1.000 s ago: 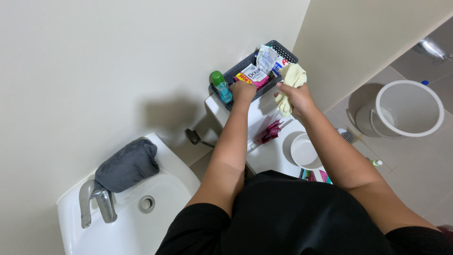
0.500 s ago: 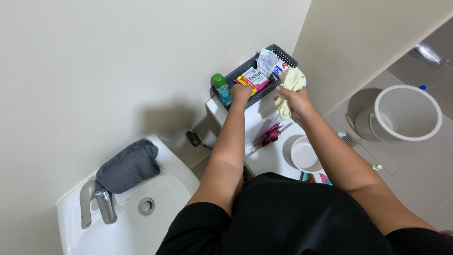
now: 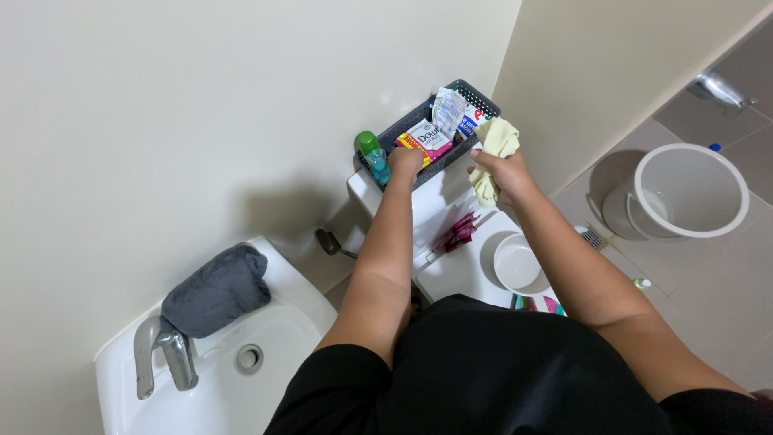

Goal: The person wipes and arranges various small packets and bottles on top of a toilet tank using a cloth. They handle items one at a time, placing them into a black plastic basket. The person then rinses the cloth under the sink faucet.

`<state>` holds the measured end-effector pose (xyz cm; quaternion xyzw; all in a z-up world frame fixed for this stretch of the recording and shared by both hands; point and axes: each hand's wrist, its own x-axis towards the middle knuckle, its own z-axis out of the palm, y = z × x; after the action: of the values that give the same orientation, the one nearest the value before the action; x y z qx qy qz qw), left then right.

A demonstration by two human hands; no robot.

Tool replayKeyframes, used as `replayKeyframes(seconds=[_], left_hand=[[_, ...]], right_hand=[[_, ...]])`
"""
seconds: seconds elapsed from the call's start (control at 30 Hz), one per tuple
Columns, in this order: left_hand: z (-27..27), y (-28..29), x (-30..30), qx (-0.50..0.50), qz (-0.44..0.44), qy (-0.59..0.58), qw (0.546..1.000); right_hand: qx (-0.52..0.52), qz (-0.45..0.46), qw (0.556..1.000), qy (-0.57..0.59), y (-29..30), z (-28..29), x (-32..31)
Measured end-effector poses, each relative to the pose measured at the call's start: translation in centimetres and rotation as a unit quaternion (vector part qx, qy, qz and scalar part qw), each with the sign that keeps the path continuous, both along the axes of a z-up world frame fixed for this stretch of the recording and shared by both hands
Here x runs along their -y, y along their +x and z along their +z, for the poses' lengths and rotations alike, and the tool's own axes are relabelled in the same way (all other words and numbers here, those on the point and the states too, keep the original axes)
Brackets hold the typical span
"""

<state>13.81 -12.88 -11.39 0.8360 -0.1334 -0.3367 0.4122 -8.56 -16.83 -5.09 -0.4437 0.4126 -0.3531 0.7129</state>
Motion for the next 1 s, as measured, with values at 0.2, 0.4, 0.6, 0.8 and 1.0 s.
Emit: replayKeyframes(seconds=[0.2,0.4,0.6,0.8,1.0], left_hand=[[-0.2,0.3,-0.5,-0.003,0.011,-0.021,1.0],[-1.8,0.3,0.8,0.025,-0.007,-0.032,0.999],[6.0,-5.2,-2.8,0.279,-0.037,-0.167,0.945],[6.3,-11.8,-7.2,0.08,-0.15,-0.265,0.949],[-8.1,-12.9,-9.2,0.011,-0.268,-0.024,0.963]], right_hand=[[0.005,-0.001,1.0,0.003,-0.3,-1.0,0.4],[0.025,-0.024,0.999,0.033,-0.6,-0.5,-0.1],[0.048,-0.07,0.992,0.094,-2.4,0.8,-2.6],[0.099,-0.063,0.971,0.208,-6.4,-3.5,-3.3],[0.153,-0.137,0.935,0.288,-10.3,-9.7,-5.8]])
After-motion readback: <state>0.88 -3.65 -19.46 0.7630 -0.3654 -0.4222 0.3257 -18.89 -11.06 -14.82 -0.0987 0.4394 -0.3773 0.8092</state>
